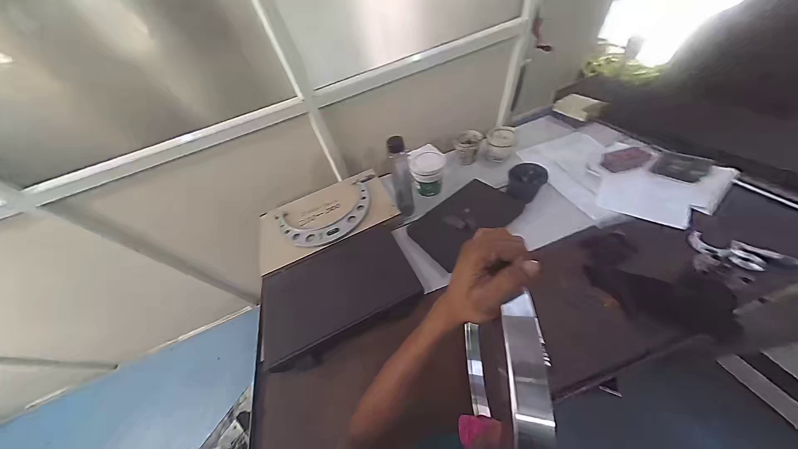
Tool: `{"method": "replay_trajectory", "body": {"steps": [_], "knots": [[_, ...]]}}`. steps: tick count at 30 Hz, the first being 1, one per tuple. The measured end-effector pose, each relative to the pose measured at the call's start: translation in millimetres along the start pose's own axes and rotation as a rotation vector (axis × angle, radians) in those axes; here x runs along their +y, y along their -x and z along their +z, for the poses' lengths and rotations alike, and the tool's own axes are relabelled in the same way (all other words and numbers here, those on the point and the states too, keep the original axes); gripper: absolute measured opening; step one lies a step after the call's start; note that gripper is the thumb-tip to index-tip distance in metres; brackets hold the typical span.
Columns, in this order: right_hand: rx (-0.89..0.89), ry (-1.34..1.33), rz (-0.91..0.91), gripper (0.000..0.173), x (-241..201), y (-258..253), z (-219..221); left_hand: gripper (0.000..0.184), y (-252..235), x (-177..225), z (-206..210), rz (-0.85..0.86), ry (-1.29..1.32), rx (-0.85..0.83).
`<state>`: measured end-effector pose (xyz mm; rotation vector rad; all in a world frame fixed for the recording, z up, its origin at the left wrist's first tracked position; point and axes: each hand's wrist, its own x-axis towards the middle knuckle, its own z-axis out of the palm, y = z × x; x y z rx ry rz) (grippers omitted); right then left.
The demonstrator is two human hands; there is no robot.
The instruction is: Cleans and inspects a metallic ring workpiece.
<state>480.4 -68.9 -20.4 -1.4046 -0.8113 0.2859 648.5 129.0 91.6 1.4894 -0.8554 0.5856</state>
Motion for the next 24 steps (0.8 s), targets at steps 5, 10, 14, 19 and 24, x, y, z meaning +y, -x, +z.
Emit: {"method": "replay_trajectory", "body": {"steps": [5, 10, 14, 19, 24], "knots": [[0.014, 0.330, -0.044, 0.038, 65.0, -8.2, -21.0, 0.048, -3.6, -14.4, -8.1, -0.030, 0.035, 0.011], [0.066, 0.720, 0.053, 0.023, 135.3, -59.7, -43.0, 0.047, -11.5, -18.4, -7.1, -0.134, 0.127, 0.006], [0.349, 0.938, -0.231, 0.024, 170.6, -128.7, -60.9, 0.044, -13.1, -22.3, -9.3, -0.133, 0.199, -0.064], [0.474, 1.100, -0.414, 0.018, 164.5, -175.1, -69.4, 0.049, -14.7, -24.1, -21.7, -0.115, 0.104, -0.202], [0.316, 0.806, -0.115, 0.023, 166.7, -110.6, -50.7, 0.051, -13.8, -23.8, -17.0, -0.106, 0.097, -0.158]]}}
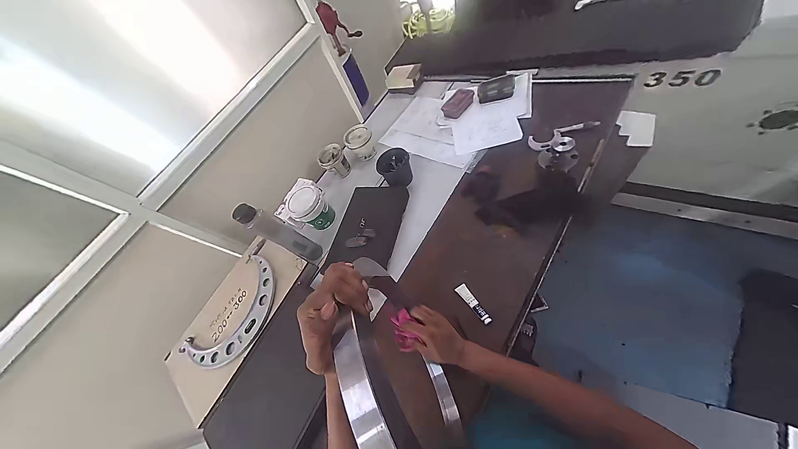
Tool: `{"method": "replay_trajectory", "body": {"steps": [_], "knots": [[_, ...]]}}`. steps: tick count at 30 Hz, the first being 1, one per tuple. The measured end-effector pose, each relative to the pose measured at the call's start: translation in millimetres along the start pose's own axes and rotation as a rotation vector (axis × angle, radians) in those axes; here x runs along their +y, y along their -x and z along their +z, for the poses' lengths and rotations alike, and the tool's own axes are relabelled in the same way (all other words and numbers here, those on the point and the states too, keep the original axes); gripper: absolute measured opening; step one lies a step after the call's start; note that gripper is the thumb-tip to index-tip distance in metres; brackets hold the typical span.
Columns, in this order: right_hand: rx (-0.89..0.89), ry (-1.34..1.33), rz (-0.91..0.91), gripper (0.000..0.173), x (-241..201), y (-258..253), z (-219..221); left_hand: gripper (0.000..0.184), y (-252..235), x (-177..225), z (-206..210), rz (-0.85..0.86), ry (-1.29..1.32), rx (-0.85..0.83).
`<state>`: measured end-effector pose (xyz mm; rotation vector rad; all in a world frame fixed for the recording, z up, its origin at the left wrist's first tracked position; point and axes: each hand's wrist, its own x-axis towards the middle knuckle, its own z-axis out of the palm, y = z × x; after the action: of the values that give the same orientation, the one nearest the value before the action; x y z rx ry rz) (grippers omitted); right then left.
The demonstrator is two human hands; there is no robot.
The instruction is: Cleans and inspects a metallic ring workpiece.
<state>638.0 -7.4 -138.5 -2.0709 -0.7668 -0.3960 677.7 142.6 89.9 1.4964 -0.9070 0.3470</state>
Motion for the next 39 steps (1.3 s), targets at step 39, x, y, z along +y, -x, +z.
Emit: {"method": "replay_trajectory", "body": {"steps": [39], "knots": [[-0.791, -0.277, 0.735, 0.040, -55.2, 43.5, -73.7, 0.050, 6.5, -3.4, 6.0, 0.085, 0.029, 0.057]]}}
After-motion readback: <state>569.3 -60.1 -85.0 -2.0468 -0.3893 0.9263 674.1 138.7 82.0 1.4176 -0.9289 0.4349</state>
